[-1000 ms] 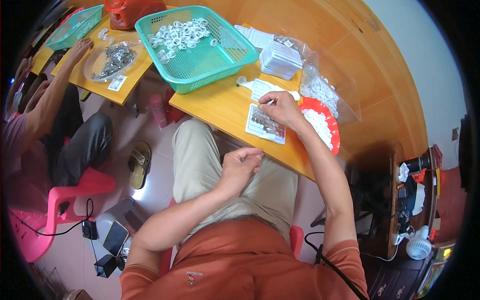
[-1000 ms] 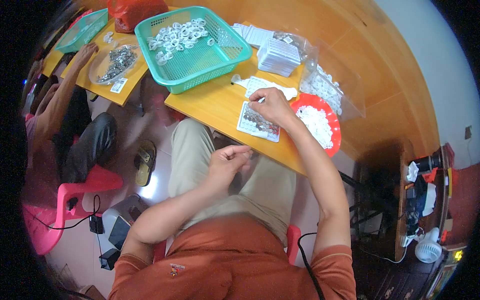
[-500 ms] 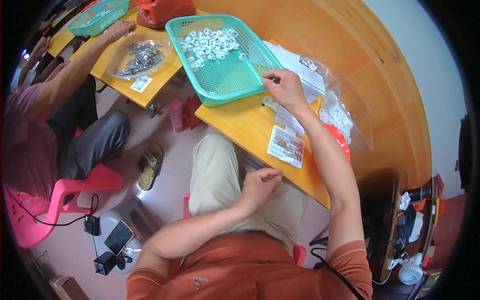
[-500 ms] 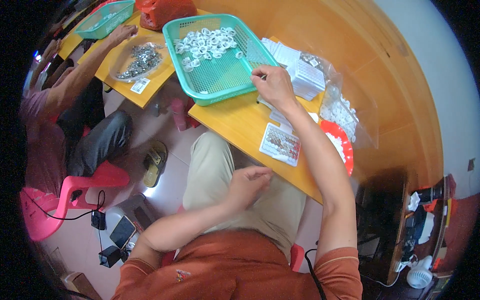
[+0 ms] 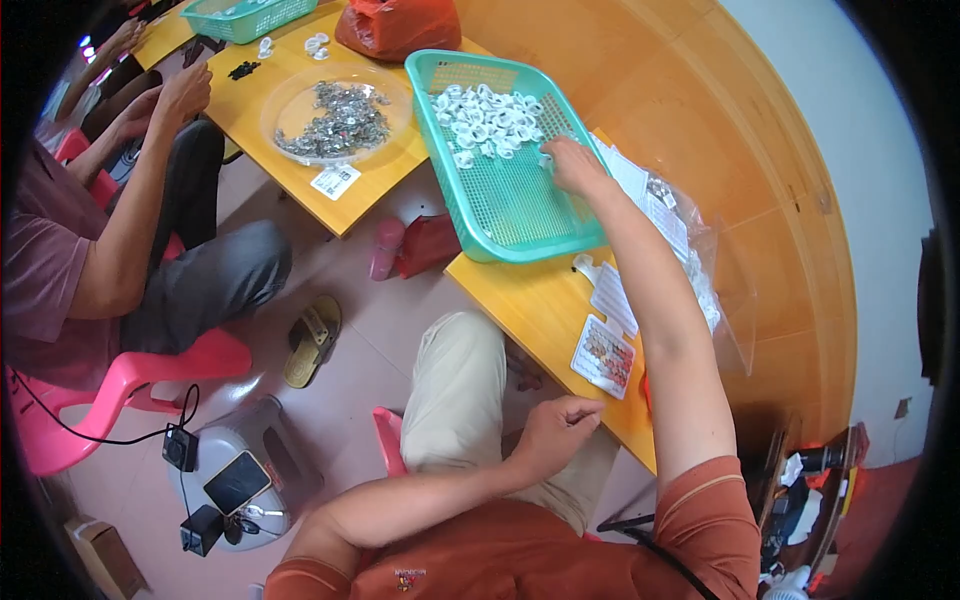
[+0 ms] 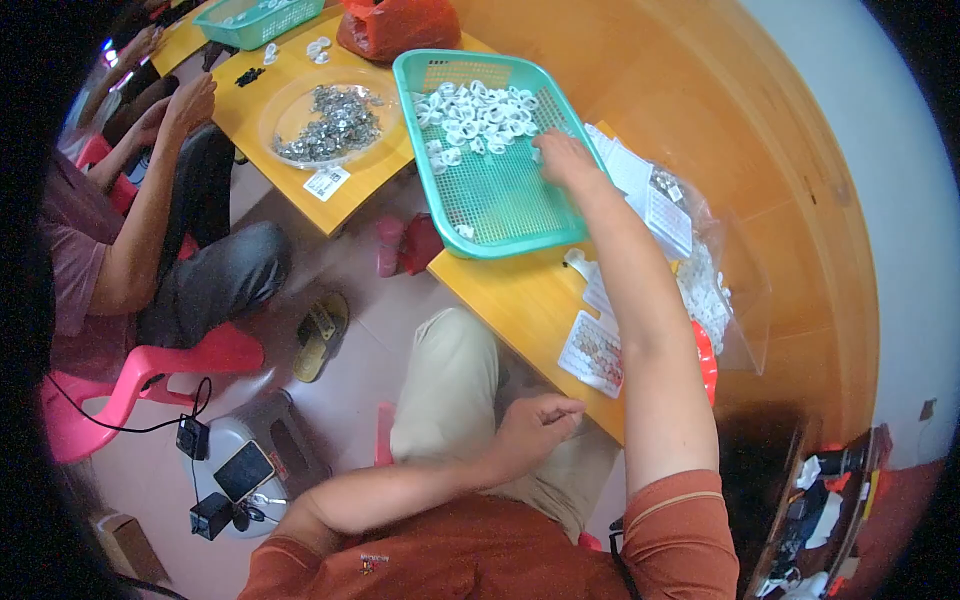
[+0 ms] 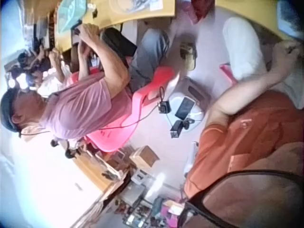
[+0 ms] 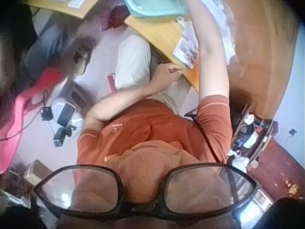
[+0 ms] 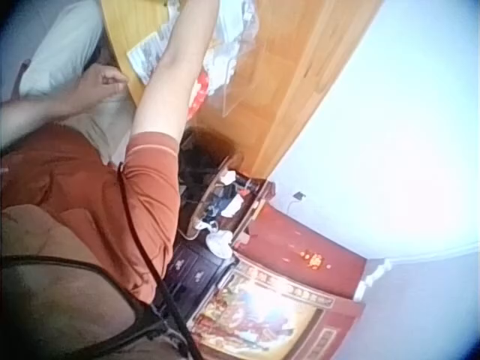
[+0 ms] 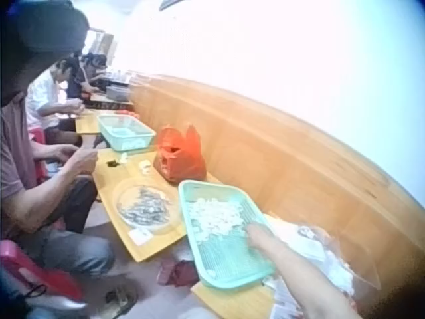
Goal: The person sits at a work table, picks up a circular plastic base, and assembles small electronic parts from trays into the base by hand.
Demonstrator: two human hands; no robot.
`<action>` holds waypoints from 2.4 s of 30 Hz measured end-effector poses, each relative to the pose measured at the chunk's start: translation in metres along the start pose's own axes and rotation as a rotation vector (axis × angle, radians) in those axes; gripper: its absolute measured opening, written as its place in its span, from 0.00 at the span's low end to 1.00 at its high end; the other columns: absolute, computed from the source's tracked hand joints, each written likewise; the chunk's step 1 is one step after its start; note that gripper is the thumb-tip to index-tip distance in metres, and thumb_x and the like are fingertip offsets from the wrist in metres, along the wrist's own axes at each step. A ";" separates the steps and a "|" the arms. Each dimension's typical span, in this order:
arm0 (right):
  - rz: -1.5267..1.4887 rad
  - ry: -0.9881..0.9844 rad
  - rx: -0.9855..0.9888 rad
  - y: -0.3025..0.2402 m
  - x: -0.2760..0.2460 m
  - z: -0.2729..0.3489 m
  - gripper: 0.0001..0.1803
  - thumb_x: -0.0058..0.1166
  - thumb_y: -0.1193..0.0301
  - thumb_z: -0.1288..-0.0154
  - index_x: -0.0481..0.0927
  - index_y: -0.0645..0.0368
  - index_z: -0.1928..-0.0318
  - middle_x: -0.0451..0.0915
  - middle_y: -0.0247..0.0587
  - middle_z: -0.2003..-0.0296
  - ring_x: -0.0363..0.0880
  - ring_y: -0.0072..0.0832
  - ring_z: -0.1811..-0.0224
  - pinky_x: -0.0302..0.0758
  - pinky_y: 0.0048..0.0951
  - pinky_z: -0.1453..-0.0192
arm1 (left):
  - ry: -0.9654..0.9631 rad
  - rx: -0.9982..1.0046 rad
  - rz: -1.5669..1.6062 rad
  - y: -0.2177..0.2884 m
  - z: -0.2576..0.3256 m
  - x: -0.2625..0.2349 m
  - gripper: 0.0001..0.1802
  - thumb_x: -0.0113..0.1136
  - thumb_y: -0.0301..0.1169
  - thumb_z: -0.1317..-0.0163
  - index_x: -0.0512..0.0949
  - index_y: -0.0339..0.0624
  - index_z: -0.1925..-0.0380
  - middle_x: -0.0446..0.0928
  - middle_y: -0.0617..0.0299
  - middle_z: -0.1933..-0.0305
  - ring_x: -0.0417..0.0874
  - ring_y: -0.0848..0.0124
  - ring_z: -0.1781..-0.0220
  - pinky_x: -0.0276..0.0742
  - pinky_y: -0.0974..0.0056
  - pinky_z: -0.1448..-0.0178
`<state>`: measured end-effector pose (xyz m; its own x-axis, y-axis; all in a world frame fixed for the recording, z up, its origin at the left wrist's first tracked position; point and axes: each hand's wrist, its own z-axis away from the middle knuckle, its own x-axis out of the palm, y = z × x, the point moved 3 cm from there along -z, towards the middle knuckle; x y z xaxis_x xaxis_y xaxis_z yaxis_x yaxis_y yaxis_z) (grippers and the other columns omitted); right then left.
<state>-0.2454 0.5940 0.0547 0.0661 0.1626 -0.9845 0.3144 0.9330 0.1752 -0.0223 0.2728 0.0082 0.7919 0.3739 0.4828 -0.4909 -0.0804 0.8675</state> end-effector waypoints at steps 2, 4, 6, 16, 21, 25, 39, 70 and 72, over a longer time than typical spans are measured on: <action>0.022 -0.046 -0.014 -0.004 0.005 -0.006 0.24 0.53 0.82 0.48 0.79 0.56 0.47 0.80 0.47 0.51 0.76 0.45 0.45 0.74 0.42 0.41 | 0.029 0.016 -0.074 0.010 0.000 -0.005 0.13 0.59 0.28 0.39 0.81 0.33 0.57 0.84 0.50 0.59 0.85 0.66 0.58 0.78 0.64 0.53; 0.046 -0.093 -0.015 -0.006 0.009 -0.010 0.22 0.52 0.81 0.47 0.81 0.57 0.49 0.81 0.47 0.53 0.78 0.45 0.47 0.75 0.42 0.42 | 0.039 0.052 -0.097 0.012 -0.002 -0.008 0.12 0.59 0.28 0.39 0.82 0.33 0.57 0.84 0.49 0.59 0.85 0.65 0.58 0.78 0.64 0.54; 0.124 -0.124 -0.010 -0.005 0.011 -0.010 0.16 0.53 0.78 0.44 0.82 0.59 0.54 0.83 0.48 0.59 0.80 0.47 0.52 0.76 0.44 0.46 | 0.042 0.052 -0.079 0.011 -0.003 -0.008 0.12 0.60 0.28 0.39 0.82 0.34 0.57 0.84 0.49 0.59 0.86 0.65 0.58 0.78 0.64 0.54; -0.811 0.156 0.128 -0.034 -0.064 0.110 0.16 0.55 0.72 0.35 0.80 0.65 0.49 0.78 0.34 0.71 0.76 0.18 0.71 0.75 0.22 0.64 | 0.111 0.032 0.033 0.006 -0.009 -0.010 0.12 0.60 0.28 0.37 0.82 0.35 0.55 0.84 0.57 0.66 0.82 0.75 0.65 0.76 0.68 0.59; -0.959 0.255 0.088 -0.056 -0.085 0.209 0.16 0.56 0.73 0.37 0.80 0.64 0.49 0.81 0.38 0.68 0.77 0.20 0.68 0.74 0.23 0.63 | 0.162 -0.009 0.068 0.018 -0.007 -0.017 0.11 0.60 0.28 0.34 0.81 0.33 0.55 0.80 0.67 0.70 0.75 0.82 0.69 0.73 0.74 0.64; -1.202 0.139 0.283 -0.077 -0.076 0.272 0.13 0.65 0.74 0.41 0.82 0.64 0.56 0.82 0.30 0.66 0.74 0.13 0.68 0.74 0.18 0.63 | 0.232 0.054 0.226 0.024 -0.010 -0.020 0.19 0.59 0.26 0.34 0.74 0.29 0.45 0.79 0.62 0.64 0.77 0.81 0.68 0.75 0.74 0.62; -1.548 0.102 0.266 -0.092 -0.033 0.340 0.14 0.66 0.75 0.42 0.81 0.67 0.56 0.84 0.34 0.65 0.80 0.15 0.65 0.78 0.19 0.60 | 0.086 0.102 0.364 0.027 -0.007 -0.013 0.18 0.56 0.23 0.33 0.72 0.28 0.44 0.80 0.55 0.51 0.82 0.72 0.53 0.82 0.68 0.48; -1.700 0.139 0.274 -0.090 -0.014 0.362 0.13 0.59 0.77 0.36 0.78 0.69 0.52 0.83 0.39 0.59 0.82 0.21 0.60 0.80 0.22 0.54 | 0.038 -0.056 0.422 0.015 -0.012 -0.014 0.12 0.59 0.20 0.37 0.74 0.31 0.53 0.80 0.54 0.54 0.82 0.73 0.56 0.82 0.71 0.52; -1.668 0.120 0.307 -0.088 -0.013 0.365 0.12 0.59 0.76 0.35 0.78 0.70 0.53 0.83 0.39 0.61 0.82 0.21 0.61 0.80 0.22 0.55 | 0.035 -0.054 0.402 0.016 -0.012 -0.014 0.11 0.59 0.20 0.37 0.75 0.31 0.55 0.81 0.54 0.57 0.83 0.72 0.59 0.81 0.71 0.54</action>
<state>0.0716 0.3929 0.0561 -0.5632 -0.8225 -0.0794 0.1215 0.0126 -0.9925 -0.0450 0.2775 0.0138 0.5205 0.3540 0.7770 -0.7781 -0.1781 0.6024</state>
